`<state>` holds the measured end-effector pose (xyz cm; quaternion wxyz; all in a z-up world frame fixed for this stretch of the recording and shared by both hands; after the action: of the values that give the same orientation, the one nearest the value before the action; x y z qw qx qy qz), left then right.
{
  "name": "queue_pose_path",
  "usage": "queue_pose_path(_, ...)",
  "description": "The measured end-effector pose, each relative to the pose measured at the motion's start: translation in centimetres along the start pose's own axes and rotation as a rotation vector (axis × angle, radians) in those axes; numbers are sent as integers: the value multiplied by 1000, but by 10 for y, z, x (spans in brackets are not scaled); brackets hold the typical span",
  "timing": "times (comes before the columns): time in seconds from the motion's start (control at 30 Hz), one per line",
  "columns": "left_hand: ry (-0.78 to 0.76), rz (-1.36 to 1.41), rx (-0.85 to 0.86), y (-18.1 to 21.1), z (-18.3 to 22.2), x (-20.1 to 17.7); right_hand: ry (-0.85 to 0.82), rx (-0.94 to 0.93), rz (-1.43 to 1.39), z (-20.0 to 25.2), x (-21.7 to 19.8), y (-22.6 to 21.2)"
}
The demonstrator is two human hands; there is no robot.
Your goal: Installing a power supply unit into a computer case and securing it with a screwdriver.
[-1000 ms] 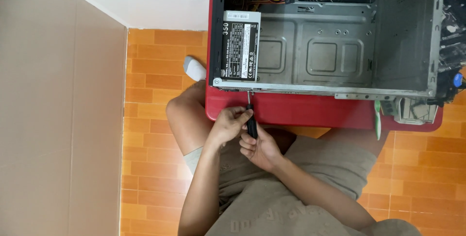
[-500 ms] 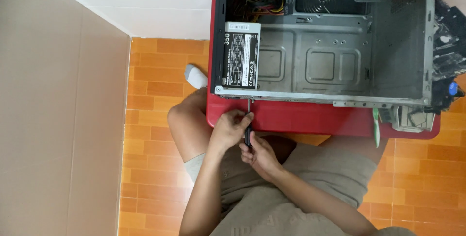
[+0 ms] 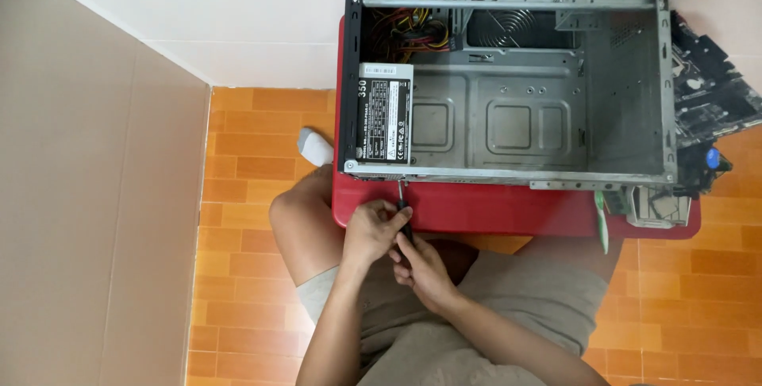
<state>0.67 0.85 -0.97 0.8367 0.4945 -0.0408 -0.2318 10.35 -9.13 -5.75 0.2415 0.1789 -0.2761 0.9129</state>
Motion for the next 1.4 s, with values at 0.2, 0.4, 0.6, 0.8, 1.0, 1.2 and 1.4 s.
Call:
queue_pose_path(0.2,19,-308,75,-4,-6,0,-78,32,-205,-11,-11,9)
queue_pose_path(0.4,-194,179,84,-26,-14,-4,-233,180,-424,-26,-16,12)
queue_pose_path(0.6,-25,128,64,-20,-9,0,-47,263,-190,-6,-3,-2)
queue_pose_path(0.8,49,-256,42,-8,-6,0,145,-14,199,5,-6,-5)
queue_pose_path(1.0,-96,-334,98,5,4,-14,-323,103,-274,-22,-22,19)
queue_pose_path(1.2,-164,417,17,-22,-8,4,-520,165,-407,-19,-20,15)
queue_pose_path(1.4,22,299,65,-29,-14,6,-30,161,-4,-4,-15,-5)
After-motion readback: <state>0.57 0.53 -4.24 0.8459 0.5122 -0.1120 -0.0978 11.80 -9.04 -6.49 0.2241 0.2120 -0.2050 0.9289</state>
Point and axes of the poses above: each hand's wrist, its own z-axis away from the middle knuckle, its own x-axis out of the palm, y = z × x, the point moved 2 cm from there along -z, towards the middle knuckle, and after that the axes turned 11 degrees about x, right-handed, at the moved point
